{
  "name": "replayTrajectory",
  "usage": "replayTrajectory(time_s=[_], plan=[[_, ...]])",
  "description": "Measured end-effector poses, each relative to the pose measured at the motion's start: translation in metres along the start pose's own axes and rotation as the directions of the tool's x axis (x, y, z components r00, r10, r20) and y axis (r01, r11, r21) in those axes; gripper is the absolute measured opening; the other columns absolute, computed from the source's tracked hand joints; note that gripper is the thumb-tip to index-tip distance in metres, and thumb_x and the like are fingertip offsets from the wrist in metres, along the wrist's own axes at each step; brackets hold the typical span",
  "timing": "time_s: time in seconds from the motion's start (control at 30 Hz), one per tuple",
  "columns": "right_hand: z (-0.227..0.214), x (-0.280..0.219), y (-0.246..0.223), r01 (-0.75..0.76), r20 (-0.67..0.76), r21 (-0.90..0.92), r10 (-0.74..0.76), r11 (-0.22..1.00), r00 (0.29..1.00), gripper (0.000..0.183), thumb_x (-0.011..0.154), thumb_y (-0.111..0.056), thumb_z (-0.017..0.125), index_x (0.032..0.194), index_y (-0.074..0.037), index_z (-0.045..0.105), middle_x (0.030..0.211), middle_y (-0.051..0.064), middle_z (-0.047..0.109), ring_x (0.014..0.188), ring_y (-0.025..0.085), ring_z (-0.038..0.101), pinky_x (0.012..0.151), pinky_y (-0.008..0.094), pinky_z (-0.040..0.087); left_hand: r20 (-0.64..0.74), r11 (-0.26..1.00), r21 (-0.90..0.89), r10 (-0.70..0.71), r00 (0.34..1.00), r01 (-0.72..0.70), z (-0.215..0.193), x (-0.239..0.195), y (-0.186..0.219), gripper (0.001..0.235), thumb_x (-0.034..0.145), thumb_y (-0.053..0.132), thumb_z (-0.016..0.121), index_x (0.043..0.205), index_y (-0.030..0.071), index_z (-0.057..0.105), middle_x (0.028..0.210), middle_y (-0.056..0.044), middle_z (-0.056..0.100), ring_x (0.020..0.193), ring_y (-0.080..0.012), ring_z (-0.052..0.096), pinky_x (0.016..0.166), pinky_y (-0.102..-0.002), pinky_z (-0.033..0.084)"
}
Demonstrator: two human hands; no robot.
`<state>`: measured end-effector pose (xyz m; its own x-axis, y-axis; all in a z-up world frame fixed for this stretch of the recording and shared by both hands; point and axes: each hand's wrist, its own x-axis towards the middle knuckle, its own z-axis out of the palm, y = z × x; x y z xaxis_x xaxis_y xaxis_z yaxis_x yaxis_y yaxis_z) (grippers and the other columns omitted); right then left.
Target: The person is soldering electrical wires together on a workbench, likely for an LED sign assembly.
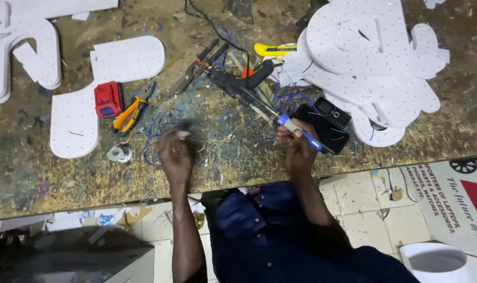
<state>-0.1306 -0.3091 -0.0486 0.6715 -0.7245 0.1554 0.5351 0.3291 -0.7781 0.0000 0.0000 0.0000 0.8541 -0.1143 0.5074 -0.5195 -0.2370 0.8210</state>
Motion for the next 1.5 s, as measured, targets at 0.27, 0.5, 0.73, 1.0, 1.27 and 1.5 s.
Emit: replayTrajectory(time_s=[0.27,0.5,0.73,1.0,1.27,1.5], plan=[[-0.053,0.017,0.028,-0.005,-0.062,0.327,0.027,0.945,0.998,0.049,0.109,-0.029,0.065,0.151,-0.003,0.063,0.117,0.034,0.081,0.106,0.036,0.086,0.092,0.044,0.075,0.281,0.989,-0.057,0.146,0.949,-0.135,0.11,-0.011,0.048,0.015,0.106,0.003,0.074,0.119,0.006,0.082,0.114,-0.019,0.077,0.119,-0.0478,0.073,0.109,-0.059,0.056],[-0.073,0.017,0.028,0.168,-0.084,0.226,-0.153,0.959,0.985,0.056,0.118,-0.031,0.055,0.166,-0.003,0.047,0.143,0.039,0.07,0.124,0.041,0.079,0.093,0.044,0.074,0.446,0.95,0.223,0.098,0.889,-0.217,0.204,0.004,0.067,0.035,0.113,0.023,0.071,0.134,-0.004,0.076,0.132,-0.026,0.074,0.137,-0.0463,0.067,0.12,-0.061,0.048],[-0.047,0.006,0.022,0.376,-0.129,-0.135,-0.392,0.917,0.911,0.065,0.119,-0.041,0.055,0.167,0.0,0.042,0.148,0.035,0.065,0.121,0.038,0.077,0.09,0.041,0.074,0.547,0.86,0.39,0.071,0.834,-0.328,0.289,0.028,0.022,0.045,0.109,0.036,0.073,0.138,0.001,0.073,0.127,-0.025,0.073,0.131,-0.0442,0.068,0.114,-0.057,0.052],[-0.039,-0.003,0.021,0.383,-0.111,-0.148,-0.4,0.912,0.91,0.063,0.118,-0.038,0.055,0.162,0.005,0.048,0.139,0.034,0.069,0.108,0.034,0.08,0.082,0.039,0.074,0.389,0.966,0.255,-0.066,0.919,-0.038,0.324,0.051,-0.027,0.049,0.112,0.034,0.061,0.142,-0.004,0.067,0.126,-0.033,0.072,0.122,-0.0567,0.069,0.106,-0.069,0.055],[-0.041,-0.005,0.02,0.364,-0.107,-0.166,-0.384,0.916,0.917,0.062,0.118,-0.038,0.057,0.161,0.007,0.05,0.136,0.035,0.069,0.101,0.035,0.079,0.078,0.04,0.072,0.309,0.957,0.277,-0.179,0.934,0.092,0.302,0.07,0.044,0.041,0.107,0.022,0.064,0.139,-0.002,0.067,0.106,-0.031,0.076,0.106,-0.0574,0.073,0.093,-0.071,0.059],[-0.038,-0.008,0.018,0.337,-0.113,-0.198,-0.363,0.92,0.925,0.067,0.117,-0.044,0.061,0.162,0.005,0.051,0.137,0.034,0.07,0.102,0.034,0.078,0.078,0.039,0.07,0.247,0.976,0.157,-0.188,0.951,0.152,0.284,0.066,0.069,0.03,0.112,0.014,0.054,0.133,-0.001,0.07,0.082,-0.023,0.072,0.079,-0.0478,0.074,0.075,-0.057,0.058]])
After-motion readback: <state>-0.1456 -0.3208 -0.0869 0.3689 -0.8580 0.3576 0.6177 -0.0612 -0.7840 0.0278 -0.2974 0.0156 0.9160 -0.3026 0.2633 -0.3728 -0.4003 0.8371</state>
